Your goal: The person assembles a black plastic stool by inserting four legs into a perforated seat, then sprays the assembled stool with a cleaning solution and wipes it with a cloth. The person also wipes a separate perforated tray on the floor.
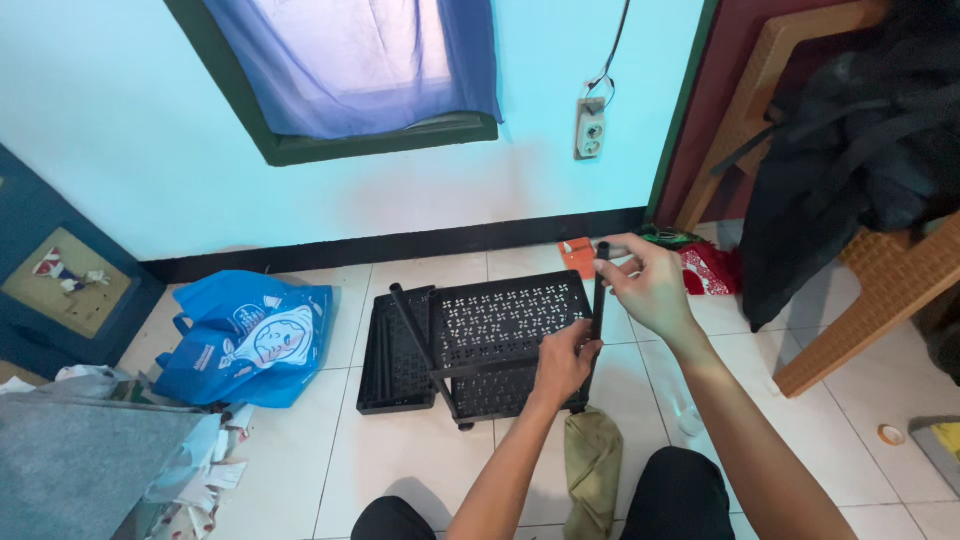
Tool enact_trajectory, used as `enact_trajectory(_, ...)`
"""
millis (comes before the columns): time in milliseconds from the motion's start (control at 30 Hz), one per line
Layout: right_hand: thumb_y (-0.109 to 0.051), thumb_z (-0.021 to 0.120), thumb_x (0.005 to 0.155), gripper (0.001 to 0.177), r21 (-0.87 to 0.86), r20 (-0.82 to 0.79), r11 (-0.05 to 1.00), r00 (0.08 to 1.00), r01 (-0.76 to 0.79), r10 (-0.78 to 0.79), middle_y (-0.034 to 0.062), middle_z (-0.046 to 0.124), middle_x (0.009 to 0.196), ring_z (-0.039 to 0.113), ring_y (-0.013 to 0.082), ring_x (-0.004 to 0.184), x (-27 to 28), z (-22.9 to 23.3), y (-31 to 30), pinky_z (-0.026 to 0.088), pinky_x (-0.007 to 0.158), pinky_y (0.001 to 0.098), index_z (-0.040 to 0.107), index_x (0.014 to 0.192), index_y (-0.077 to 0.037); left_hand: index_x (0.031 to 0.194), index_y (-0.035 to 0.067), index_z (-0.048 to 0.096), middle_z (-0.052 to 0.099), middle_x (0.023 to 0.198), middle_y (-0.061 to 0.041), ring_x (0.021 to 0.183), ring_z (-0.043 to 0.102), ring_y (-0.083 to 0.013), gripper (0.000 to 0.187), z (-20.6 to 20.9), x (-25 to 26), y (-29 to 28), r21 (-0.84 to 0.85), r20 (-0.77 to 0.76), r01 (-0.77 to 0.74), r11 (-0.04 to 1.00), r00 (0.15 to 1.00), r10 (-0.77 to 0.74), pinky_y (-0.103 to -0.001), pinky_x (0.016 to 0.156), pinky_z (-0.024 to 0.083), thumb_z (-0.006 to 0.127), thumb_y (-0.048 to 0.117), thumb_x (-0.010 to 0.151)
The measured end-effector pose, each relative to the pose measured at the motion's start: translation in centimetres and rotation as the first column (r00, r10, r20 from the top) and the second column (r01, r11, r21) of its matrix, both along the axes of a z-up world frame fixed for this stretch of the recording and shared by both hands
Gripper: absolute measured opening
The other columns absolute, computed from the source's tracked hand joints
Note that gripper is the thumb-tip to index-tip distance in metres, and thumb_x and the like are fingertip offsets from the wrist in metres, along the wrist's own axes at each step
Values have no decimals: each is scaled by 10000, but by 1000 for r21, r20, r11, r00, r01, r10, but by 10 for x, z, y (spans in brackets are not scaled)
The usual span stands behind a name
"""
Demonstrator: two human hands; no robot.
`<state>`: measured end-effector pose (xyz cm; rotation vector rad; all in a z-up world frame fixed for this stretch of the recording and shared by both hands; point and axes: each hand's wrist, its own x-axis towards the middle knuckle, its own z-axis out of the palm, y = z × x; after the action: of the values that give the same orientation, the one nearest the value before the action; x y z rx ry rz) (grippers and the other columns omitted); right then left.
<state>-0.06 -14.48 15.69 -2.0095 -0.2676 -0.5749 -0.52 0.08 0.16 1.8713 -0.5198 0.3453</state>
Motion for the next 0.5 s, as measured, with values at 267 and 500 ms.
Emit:
enact_trajectory(267, -58, 761, 851, 475, -92, 90, 992, 993, 82, -74, 116, 685, 847, 696, 147, 599, -22, 20, 2, 544, 531, 306, 668, 1316, -81, 1094, -2, 693, 745, 934, -208, 894, 732, -390, 296, 8, -3, -1, 44, 102, -4, 999, 995, -1, -441, 758, 570, 795, 102, 836)
enact_trajectory(500, -13, 732, 865, 376, -259, 228, 959, 972, 113, -53, 129, 687, 879, 656, 249, 622, -18, 30, 18, 516, 594, 366, 731, 1231, -101, 983, 28, 682, 737, 870, -185, 836, 728, -381, 209, 17, 5, -7, 56, 68, -29, 998, 997, 26, -447, 694, 567, 799, 143, 853)
